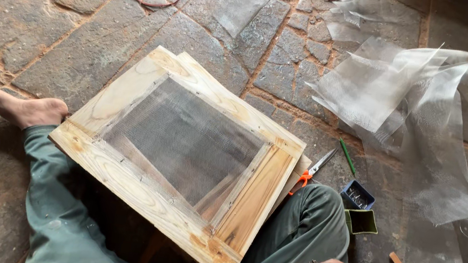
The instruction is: The person sits on the floor and secures a mesh screen to a wooden frame using a hammer and nails. They repeatedly pick up nails, position them along the frame's edge, and hammer them in to attach the screen.
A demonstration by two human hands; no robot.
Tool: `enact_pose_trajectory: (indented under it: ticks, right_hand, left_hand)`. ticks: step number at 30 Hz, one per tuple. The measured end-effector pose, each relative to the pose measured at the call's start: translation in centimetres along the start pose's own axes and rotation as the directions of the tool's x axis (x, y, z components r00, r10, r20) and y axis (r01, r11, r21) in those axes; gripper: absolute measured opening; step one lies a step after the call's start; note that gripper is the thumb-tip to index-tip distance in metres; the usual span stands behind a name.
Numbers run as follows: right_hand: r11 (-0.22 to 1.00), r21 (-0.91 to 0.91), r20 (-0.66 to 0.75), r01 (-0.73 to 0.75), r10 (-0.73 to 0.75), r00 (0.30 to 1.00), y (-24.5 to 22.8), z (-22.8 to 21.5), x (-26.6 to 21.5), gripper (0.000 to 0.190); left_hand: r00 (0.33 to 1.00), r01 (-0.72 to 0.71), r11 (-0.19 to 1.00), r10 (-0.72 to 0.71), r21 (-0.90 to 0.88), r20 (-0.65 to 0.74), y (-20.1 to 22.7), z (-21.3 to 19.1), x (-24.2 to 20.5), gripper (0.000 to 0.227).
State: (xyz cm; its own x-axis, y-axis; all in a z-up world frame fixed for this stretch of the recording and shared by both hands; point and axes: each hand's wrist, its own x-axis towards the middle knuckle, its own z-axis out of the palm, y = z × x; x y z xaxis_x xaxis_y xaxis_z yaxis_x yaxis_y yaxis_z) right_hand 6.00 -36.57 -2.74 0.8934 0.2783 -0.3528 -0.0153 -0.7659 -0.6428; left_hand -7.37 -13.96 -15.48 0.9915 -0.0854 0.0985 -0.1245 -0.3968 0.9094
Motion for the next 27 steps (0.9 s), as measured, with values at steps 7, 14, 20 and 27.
enact_pose_trajectory:
  ticks: [7, 14, 20, 27]
  right_hand:
    - [0.775, 0.623, 0.218, -0.108, -0.040, 0.975, -2.8, -1.9, -3.8, 0.016]
    - [0.759, 0.645, 0.239, -0.090, -0.089, 0.967, -6.5, -2.1, -6.7, 0.014]
    - [0.843, 0.531, 0.256, -0.085, -0.065, 0.965, -6.2, -1.7, -7.0, 0.013]
    - [0.996, -0.017, -0.032, 0.088, -0.088, 0.996, -6.7, -1.8, -6.5, 0.019]
  left_hand:
    - [0.843, -0.262, 0.948, 0.133, -0.181, -0.521, 14.9, -6.3, 1.2, 0.016]
    - [0.970, 0.158, 0.763, -0.238, -0.627, -0.045, 19.0, -8.8, 2.8, 0.022]
    - [0.963, 0.229, 0.675, -0.260, -0.702, 0.064, 18.0, -8.7, 2.0, 0.023]
    - [0.935, 0.195, 0.939, -0.265, -0.283, -0.234, 17.1, -12.2, 1.1, 0.016]
